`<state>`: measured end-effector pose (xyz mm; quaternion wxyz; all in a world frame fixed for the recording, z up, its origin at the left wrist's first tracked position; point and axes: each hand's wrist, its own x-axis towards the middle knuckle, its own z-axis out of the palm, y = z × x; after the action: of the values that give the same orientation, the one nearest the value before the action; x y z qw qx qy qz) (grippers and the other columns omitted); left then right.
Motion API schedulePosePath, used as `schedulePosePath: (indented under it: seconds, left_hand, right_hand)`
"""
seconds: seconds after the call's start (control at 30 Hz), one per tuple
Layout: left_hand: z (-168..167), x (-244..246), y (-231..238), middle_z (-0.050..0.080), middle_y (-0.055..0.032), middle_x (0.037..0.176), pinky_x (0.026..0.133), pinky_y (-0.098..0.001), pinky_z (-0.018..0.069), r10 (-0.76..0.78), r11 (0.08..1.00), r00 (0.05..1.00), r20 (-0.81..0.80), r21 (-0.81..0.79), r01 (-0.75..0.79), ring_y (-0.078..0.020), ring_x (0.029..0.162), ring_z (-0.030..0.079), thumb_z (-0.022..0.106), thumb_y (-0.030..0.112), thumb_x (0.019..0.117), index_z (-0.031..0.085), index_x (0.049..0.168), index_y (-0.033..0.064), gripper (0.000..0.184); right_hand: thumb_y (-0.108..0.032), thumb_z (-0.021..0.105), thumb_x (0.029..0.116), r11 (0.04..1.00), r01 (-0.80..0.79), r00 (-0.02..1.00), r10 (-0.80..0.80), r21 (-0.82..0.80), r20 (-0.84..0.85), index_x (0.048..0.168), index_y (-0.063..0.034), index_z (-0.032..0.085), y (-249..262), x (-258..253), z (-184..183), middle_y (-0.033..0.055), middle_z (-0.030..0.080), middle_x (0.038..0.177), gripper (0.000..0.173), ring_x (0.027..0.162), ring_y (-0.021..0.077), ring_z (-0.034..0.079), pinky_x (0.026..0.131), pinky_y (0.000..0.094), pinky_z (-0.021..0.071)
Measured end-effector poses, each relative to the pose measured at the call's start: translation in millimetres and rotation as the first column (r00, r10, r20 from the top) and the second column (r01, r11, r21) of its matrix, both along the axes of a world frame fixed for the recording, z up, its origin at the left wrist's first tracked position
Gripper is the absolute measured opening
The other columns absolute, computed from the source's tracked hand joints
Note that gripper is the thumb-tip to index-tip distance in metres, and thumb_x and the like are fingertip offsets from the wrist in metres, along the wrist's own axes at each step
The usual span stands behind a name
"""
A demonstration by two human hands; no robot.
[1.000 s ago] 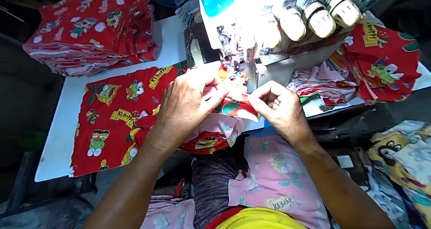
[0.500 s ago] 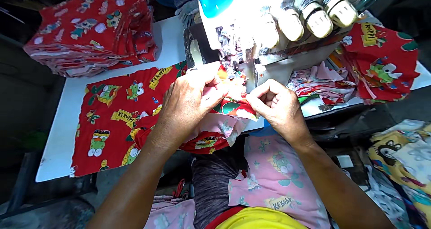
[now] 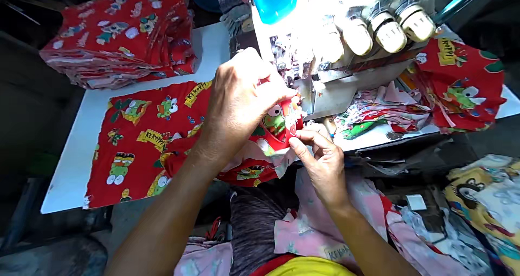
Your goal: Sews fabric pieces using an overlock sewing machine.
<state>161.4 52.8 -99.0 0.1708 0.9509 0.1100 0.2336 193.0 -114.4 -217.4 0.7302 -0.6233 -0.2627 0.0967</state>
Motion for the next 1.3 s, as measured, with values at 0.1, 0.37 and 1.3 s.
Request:
schedulePosePath:
  seconds: [0.1, 0.37, 1.3]
  left_hand:
    - [-31, 1, 2, 0.063, 0.0000, 0.103, 0.081, -0.0192, 0.0480, 0.044, 0.969, 0.993, 0.106, -0.247, -0.016, -0.0026, 0.092, 0.059, 0.069, 0.027, 0.0962, 0.072, 0.095, 0.0130, 0.014]
    - [-21, -3, 7, 0.068, 0.0027, 0.098, 0.081, -0.0241, 0.0463, 0.040, 0.987, 0.996, -0.083, -0.153, -0.053, -0.0036, 0.091, 0.062, 0.064, 0.025, 0.0985, 0.073, 0.097, 0.0152, 0.013]
    - [-30, -10, -6, 0.059, -0.0060, 0.093, 0.064, -0.0261, 0.0456, 0.067, 0.984, 0.998, -0.009, -0.165, -0.067, -0.0134, 0.073, 0.055, 0.061, 0.011, 0.0992, 0.046, 0.137, 0.0033, 0.042]
  right_hand:
    - [-0.015, 0.074, 0.0914, 1.000, 0.020, 1.000, -0.020, -0.015, -0.001, 0.098, -0.0101, 0.078, 2, 4, -6, 0.0026, 0.062, 0.125, 0.009, 0.110, 0.0066, 0.061, 0.084, 0.0180, 0.0546]
    - [-0.011, 0.075, 0.0892, 0.986, -0.152, 0.981, 0.159, 0.066, -0.108, 0.091, -0.0064, 0.079, -10, 9, 2, 0.0064, 0.071, 0.115, 0.006, 0.103, 0.0089, 0.068, 0.084, 0.0201, 0.0582]
    - [-0.012, 0.056, 0.0989, 0.905, -0.071, 0.788, 0.309, -0.420, 0.533, 0.132, -0.0055, 0.068, -9, 35, 17, 0.0065, 0.071, 0.097, 0.036, 0.078, 0.0139, 0.066, 0.067, 0.0300, 0.0538]
